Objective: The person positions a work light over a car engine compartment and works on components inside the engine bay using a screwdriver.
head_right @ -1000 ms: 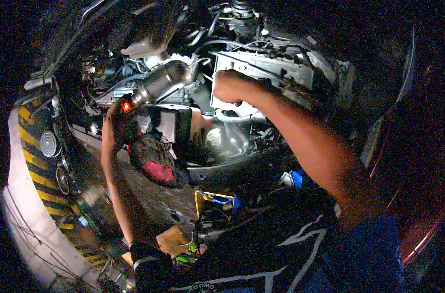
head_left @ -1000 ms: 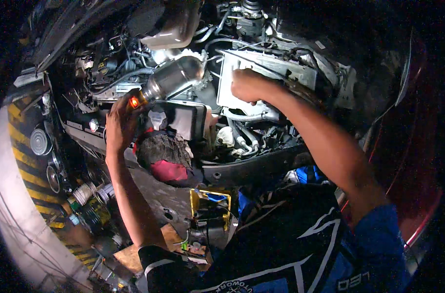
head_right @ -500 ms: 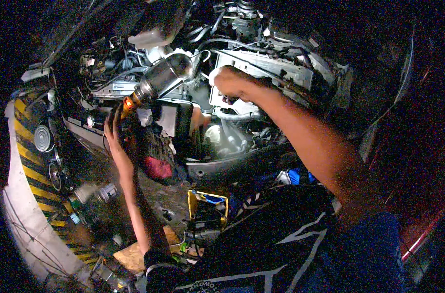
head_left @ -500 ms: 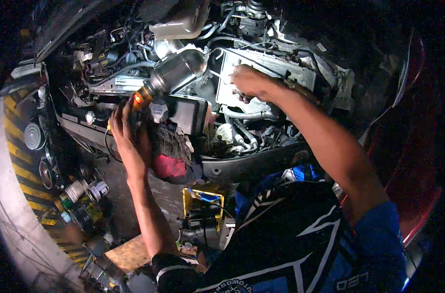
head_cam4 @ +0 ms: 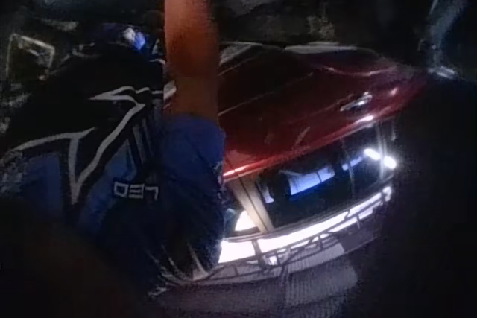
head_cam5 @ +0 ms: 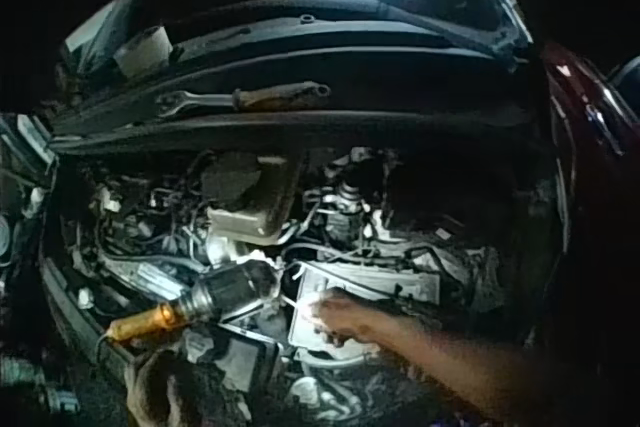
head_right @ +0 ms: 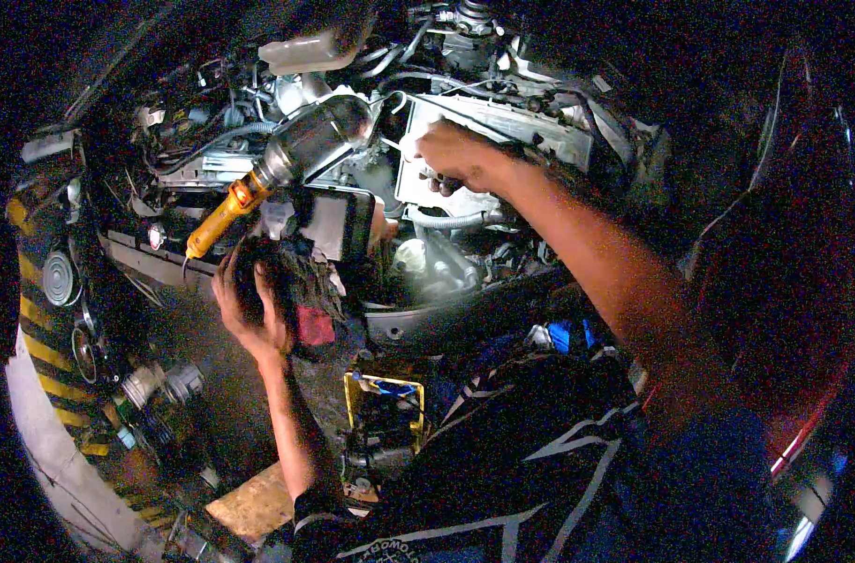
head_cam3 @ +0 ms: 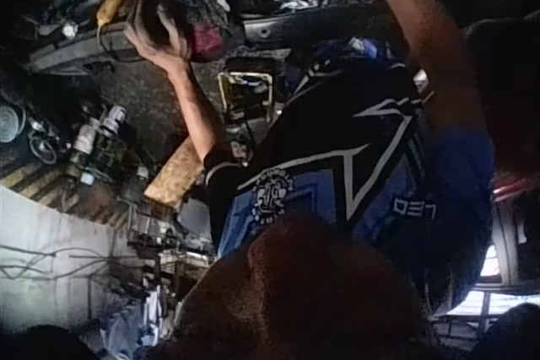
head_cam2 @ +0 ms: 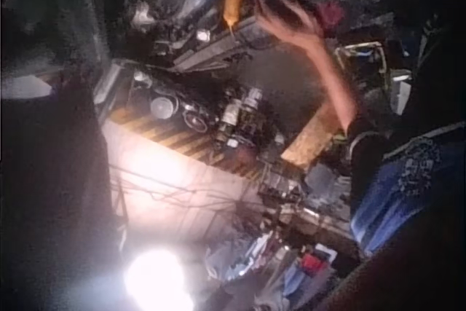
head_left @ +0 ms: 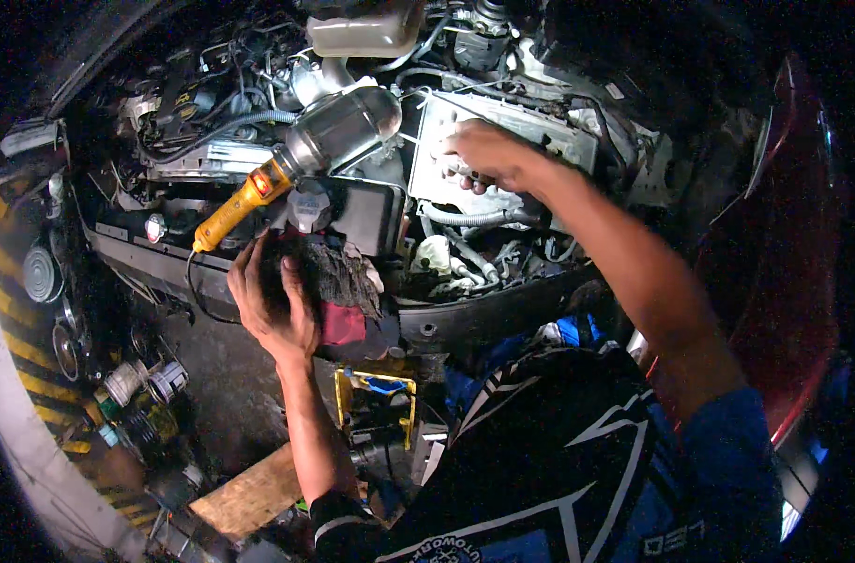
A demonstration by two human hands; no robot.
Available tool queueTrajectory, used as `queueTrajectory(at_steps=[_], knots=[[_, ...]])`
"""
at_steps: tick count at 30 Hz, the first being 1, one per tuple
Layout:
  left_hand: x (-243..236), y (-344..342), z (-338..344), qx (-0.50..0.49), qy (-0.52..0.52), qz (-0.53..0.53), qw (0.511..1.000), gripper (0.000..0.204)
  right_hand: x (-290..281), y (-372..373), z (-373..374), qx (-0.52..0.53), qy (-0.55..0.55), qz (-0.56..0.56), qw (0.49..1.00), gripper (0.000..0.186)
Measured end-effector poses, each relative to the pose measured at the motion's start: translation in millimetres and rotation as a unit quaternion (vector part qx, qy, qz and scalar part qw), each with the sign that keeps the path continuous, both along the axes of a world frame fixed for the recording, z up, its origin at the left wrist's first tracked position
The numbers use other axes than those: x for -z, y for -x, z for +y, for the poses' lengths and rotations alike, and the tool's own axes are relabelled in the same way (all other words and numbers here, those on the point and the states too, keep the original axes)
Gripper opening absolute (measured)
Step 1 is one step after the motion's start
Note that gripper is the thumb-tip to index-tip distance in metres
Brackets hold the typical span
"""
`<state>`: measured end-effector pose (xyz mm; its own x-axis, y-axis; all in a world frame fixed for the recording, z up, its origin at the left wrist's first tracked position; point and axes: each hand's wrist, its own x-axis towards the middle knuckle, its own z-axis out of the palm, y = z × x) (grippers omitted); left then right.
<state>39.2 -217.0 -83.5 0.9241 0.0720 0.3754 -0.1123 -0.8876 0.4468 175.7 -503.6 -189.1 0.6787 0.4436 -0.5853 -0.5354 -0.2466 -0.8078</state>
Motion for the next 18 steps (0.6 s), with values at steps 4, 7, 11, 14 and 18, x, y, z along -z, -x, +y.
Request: queueTrajectory(at_steps=[4,7,11,14,18], knots=[[-3,-2,-6,-0.04,0.002,-0.002,0.999,0.033,-27,-13,10,-0.014,0.072,0.058,0.996,0.012],[-2,-8,-7,-0.024,-0.012,0.004,1.0,0.032,-42,-25,21,-0.19,0.006,-0.263,0.946,0.007],[1,-6,-3,-0.02,-0.01,0.014,1.0,0.034,-37,-29,25,-0.149,0.053,-0.023,0.987,0.007],[-2,-8,-1,-0.02,-0.015,0.024,0.999,0.035,-41,-33,43,-0.043,0.044,0.079,0.995,0.011],[-4,-8,2,0.017,-0.029,0.033,0.999,0.035,-18,-28,43,-0.173,0.125,-0.084,0.973,0.015]])
